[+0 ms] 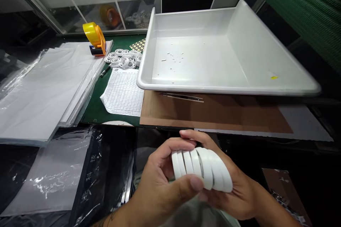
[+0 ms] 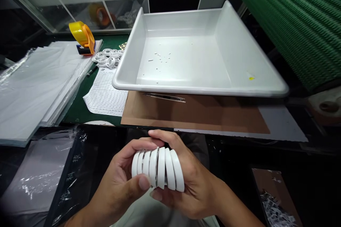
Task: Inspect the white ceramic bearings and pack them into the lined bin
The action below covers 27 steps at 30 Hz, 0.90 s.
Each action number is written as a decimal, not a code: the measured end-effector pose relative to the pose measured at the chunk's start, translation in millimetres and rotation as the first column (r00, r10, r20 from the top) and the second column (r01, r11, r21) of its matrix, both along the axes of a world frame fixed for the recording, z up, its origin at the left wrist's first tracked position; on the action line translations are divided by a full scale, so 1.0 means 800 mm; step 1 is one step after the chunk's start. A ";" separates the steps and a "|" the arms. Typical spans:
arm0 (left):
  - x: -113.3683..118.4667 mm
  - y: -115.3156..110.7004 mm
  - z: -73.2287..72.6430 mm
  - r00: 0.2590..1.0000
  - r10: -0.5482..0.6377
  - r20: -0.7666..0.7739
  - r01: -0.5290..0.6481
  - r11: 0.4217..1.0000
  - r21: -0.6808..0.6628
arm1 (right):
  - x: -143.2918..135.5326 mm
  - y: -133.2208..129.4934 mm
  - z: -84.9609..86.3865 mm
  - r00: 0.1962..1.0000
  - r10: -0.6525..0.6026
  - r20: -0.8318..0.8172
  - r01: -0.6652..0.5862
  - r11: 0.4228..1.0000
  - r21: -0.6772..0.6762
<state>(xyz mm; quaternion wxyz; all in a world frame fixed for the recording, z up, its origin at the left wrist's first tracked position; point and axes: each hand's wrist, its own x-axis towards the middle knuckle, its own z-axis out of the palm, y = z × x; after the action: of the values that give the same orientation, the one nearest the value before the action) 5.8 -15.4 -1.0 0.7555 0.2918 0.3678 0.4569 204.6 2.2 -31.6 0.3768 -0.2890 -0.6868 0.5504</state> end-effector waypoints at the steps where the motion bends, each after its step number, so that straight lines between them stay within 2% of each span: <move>1: 0.000 0.001 0.000 1.000 0.010 -0.025 -0.009 1.000 0.024 | 0.000 0.000 -0.002 1.000 0.001 0.020 -0.001 1.000 0.007; 4: -0.002 0.000 0.001 0.996 0.017 -0.088 -0.015 0.999 0.029 | 0.000 0.000 -0.007 0.999 -0.010 0.053 0.007 0.998 0.062; 8: -0.002 -0.001 0.006 0.996 -0.025 -0.091 0.014 0.993 -0.118 | 0.000 0.001 -0.015 0.996 -0.058 0.064 0.046 0.983 0.176; 10: 0.000 0.000 0.009 0.996 -0.048 -0.072 0.037 0.989 -0.146 | 0.000 0.001 -0.017 0.993 -0.082 0.079 0.064 0.977 0.205; 14: 0.003 0.001 0.010 0.993 -0.100 -0.061 0.088 0.980 -0.176 | 0.000 -0.002 -0.018 0.994 -0.078 0.074 0.064 0.982 0.178; 16: 0.003 0.001 0.009 0.989 -0.106 -0.107 0.089 0.984 -0.153 | -0.001 -0.005 -0.018 0.997 -0.054 0.060 0.047 0.993 0.107; 18: 0.002 0.001 0.008 0.986 -0.086 -0.140 0.077 0.995 -0.069 | -0.002 -0.008 -0.017 0.999 -0.022 0.034 0.020 0.998 0.060; 22: 0.000 0.001 0.006 0.990 -0.064 -0.128 0.071 0.996 0.046 | -0.006 -0.008 -0.011 1.000 0.022 -0.015 -0.022 1.000 -0.002; 27: -0.003 -0.002 0.002 0.995 -0.055 -0.080 0.061 0.995 0.073 | -0.004 -0.004 -0.008 0.999 0.034 -0.019 -0.033 0.999 0.023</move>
<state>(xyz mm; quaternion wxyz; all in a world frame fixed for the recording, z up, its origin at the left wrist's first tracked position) 3.2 -17.0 0.8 0.7421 0.3481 0.3709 0.4365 201.6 -0.8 -38.3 0.3775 -0.2676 -0.6939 0.5516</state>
